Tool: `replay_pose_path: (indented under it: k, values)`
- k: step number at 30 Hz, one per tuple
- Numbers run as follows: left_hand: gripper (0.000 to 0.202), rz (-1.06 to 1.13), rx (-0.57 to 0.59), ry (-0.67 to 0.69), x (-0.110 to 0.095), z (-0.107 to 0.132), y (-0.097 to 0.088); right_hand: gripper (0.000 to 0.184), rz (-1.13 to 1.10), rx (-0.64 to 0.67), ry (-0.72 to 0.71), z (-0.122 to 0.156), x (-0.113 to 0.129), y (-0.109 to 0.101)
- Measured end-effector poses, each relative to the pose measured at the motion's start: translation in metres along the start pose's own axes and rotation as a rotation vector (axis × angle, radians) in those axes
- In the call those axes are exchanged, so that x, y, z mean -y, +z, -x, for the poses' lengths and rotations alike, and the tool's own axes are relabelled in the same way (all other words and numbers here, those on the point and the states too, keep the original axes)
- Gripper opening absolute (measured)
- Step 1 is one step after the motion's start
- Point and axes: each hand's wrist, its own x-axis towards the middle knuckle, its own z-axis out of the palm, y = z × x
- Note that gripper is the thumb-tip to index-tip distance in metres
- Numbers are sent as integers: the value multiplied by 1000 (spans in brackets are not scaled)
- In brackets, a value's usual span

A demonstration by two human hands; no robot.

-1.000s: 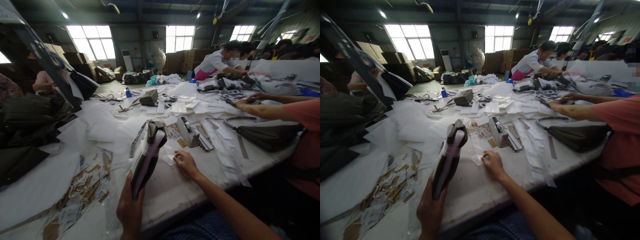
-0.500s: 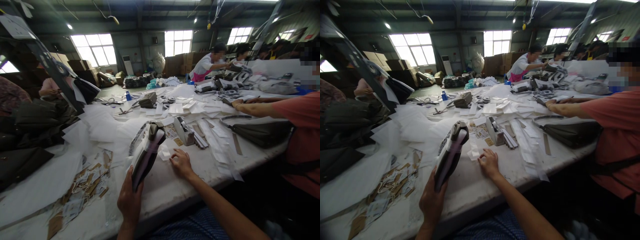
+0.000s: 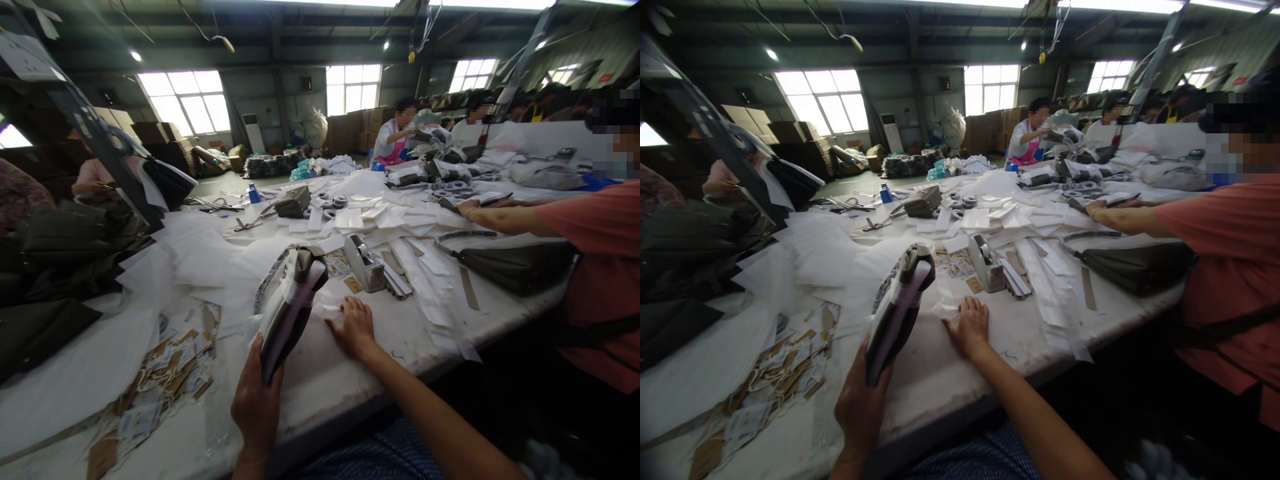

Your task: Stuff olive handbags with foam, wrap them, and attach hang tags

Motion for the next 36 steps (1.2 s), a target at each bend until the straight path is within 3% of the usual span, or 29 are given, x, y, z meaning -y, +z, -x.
replay_pose_path:
  k: [2,4,8,12,16,19,23,26,28,32,36]
  values:
    - [63,-6,-4,3,1,0,0,16,-53,23,14,-5,2,1]
    - [63,-4,-3,0,1,0,0,12,-137,59,33,-8,3,-4]
    - [64,7,-5,-20,3,0,0,22,-361,193,119,-2,4,-22]
    - [65,8,4,-28,4,0,0,36,-530,421,285,26,2,-38]
    - [65,-11,10,-28,5,0,-1,48,-540,722,453,60,-6,-56]
    - [67,-5,11,-10,4,0,-2,51,-389,807,484,71,-11,-74]
    - [66,-1,6,19,1,-1,-3,45,-102,626,214,69,-15,-90]
    - [67,0,-12,60,0,-1,-2,23,-1,397,47,75,-13,-88]
    - [70,7,-17,89,1,-1,-2,21,1,316,-69,88,-8,-81]
    - [73,35,-9,122,4,0,-1,42,82,303,-446,114,0,-63]
    - [75,49,-17,139,5,0,1,24,235,367,-583,109,1,-51]
